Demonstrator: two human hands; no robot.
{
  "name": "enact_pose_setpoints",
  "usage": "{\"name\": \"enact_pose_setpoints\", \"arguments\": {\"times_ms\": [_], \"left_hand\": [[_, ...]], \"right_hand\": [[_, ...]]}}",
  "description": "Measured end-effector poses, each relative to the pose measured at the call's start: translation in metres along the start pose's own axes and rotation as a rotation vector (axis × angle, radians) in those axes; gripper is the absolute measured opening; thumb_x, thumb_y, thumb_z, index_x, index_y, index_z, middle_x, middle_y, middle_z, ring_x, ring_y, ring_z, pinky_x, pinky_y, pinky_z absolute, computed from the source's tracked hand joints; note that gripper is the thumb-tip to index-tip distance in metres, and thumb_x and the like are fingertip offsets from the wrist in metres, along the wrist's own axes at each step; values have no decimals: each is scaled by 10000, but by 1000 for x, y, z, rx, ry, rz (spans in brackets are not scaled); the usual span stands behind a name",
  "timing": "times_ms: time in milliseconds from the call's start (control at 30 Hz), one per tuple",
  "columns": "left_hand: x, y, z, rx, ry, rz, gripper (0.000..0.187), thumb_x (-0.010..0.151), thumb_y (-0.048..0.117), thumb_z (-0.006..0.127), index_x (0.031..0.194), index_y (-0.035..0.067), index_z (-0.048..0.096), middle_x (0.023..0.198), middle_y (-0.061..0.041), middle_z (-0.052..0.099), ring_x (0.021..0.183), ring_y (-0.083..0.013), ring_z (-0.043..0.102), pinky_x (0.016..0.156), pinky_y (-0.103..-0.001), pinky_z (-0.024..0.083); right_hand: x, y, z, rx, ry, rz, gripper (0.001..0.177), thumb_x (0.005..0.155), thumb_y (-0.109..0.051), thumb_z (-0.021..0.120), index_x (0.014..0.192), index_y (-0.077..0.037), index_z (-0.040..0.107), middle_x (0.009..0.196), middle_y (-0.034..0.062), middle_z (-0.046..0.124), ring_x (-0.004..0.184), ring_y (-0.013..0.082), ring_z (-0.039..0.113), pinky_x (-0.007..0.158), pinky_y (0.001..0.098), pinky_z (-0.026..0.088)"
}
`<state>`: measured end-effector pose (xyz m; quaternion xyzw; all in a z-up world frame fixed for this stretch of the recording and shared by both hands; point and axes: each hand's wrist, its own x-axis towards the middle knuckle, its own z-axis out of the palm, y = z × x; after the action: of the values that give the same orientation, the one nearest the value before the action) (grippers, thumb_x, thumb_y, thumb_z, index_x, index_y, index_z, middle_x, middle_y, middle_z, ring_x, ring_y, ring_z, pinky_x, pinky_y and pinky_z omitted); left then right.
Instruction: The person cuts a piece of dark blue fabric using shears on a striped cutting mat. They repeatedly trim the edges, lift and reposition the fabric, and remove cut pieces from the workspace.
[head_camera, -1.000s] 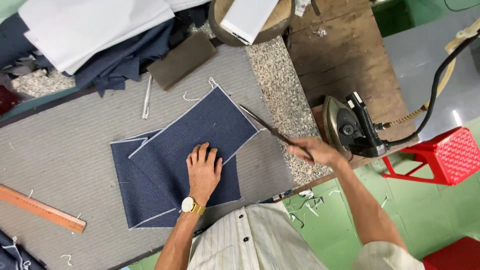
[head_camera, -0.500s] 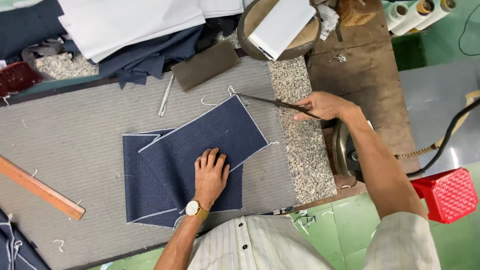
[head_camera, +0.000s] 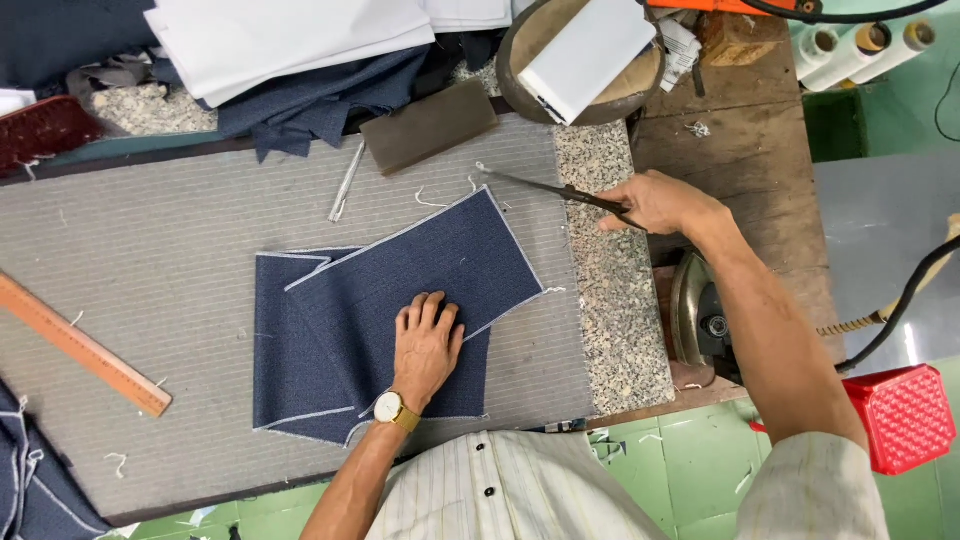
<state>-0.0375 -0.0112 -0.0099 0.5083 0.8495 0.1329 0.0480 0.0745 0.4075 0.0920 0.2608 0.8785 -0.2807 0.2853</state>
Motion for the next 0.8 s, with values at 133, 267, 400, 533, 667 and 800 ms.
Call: {"name": "enact_pose_setpoints", "arguments": {"times_ms": [133, 267, 400, 533, 667, 800], "left_hand": [[-9, 1, -8, -95, 19, -24, 346, 966, 333, 657, 1265, 164, 622, 1395, -106, 519, 1367, -305, 458, 1107, -492, 349], [-41, -28, -39, -156, 304, -213, 429, 991, 389, 593, 1298, 89, 610, 1457, -174, 523, 1313, -393, 500, 1092, -526, 353], [-94, -100, -43, 39, 407, -690, 706, 954, 549, 604, 1432, 41, 497, 1534, -268, 427, 1396, -458, 418, 1115, -561, 310], [-106, -129, -47, 162, 388, -857, 1100, 831, 806, 576, 1484, -62, 397, 1427, -263, 547, 1231, -451, 534, 981, -591, 405], [-77, -123, -29, 215, 288, -795, 1166, 749, 810, 676, 1478, -59, 409, 1150, -200, 593, 1012, -357, 580, 849, -458, 494], [-54, -119, -15, 5, 178, -867, 795, 871, 539, 730, 1397, 14, 448, 1100, -160, 621, 832, -381, 708, 634, -525, 574]], "right_hand": [[-41, -35, 1, 106, 95, 36, 584, 866, -553, 743, 1312, -176, 741, 850, 202, 779, 834, 397, 730, 778, 474, 521], [-72, -13, 50, 89, 185, -9, 532, 1006, -479, 603, 761, -101, 320, 738, 41, 301, 707, 188, 314, 659, 367, 304], [-99, 41, 140, 835, 150, -6, 216, 1068, -144, 522, 1022, 21, 654, 510, -11, 236, 430, 143, 283, 427, 325, 209], [-103, 63, 188, 972, 168, -13, 431, 1050, -165, 503, 1426, 45, 504, 642, 147, 402, 485, 213, 339, 458, 391, 255], [-105, 23, 208, 1111, 178, 67, 601, 1065, -255, 474, 1594, 26, 414, 713, 153, 342, 591, 249, 297, 490, 468, 250], [-111, -26, 213, 1141, 202, 51, 595, 1070, -273, 502, 1591, 8, 443, 732, 102, 361, 586, 201, 333, 470, 401, 281]]}}
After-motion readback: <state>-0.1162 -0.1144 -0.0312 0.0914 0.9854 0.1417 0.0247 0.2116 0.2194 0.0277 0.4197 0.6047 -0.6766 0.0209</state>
